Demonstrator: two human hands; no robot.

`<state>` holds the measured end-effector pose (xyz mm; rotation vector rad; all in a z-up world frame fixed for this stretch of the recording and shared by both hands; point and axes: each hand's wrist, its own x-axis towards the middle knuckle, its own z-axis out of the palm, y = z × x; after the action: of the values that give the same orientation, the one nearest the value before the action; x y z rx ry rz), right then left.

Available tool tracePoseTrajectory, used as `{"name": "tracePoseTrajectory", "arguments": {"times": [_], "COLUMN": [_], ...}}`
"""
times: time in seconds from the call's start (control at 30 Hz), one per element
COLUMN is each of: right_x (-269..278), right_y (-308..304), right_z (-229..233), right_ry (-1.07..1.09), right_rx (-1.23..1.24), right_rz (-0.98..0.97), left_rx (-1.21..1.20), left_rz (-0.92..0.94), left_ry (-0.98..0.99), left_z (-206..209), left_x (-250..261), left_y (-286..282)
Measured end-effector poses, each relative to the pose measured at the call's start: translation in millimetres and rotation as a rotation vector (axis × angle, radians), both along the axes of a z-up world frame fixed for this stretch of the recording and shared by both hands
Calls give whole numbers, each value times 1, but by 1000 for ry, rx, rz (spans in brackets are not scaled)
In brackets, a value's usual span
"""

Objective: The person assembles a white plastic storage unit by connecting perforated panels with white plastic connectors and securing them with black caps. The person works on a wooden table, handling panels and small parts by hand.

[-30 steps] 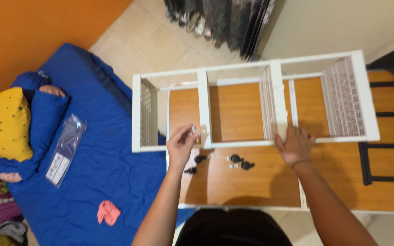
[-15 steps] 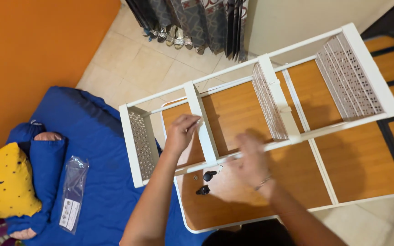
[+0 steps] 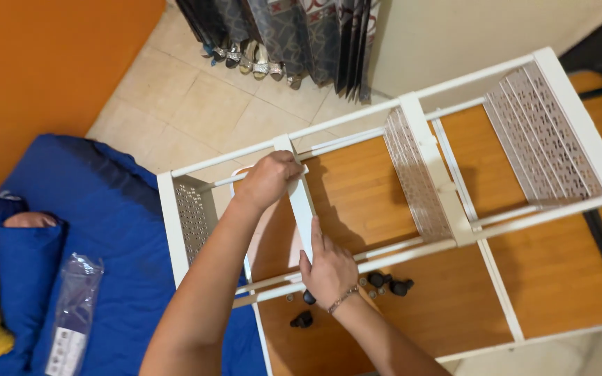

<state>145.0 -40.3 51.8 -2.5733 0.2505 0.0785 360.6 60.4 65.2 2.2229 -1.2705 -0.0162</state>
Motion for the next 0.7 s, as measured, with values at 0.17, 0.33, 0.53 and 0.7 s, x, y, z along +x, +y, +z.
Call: {"name": "tracePoseTrajectory", "arguments": {"times": [0.17, 0.33, 0.53, 0.7], "right_x": [-1, 0, 0, 0], "right_y": [3, 4, 2, 3], "right_z": [-4, -5, -6, -7], "right_ry": [22, -12, 77, 17], "right_rx": [-33, -50, -27, -41], "right_rz": [16, -11, 0, -12], "left_rx": [-32, 37, 113, 78], "left_rz": [-22, -37, -3, -7], "left_ry": [-16, -104, -40, -40], "left_z": [6, 10, 10, 9], "left_x": [-5, -9, -9, -9], "left_y": [4, 6, 3, 1]}}
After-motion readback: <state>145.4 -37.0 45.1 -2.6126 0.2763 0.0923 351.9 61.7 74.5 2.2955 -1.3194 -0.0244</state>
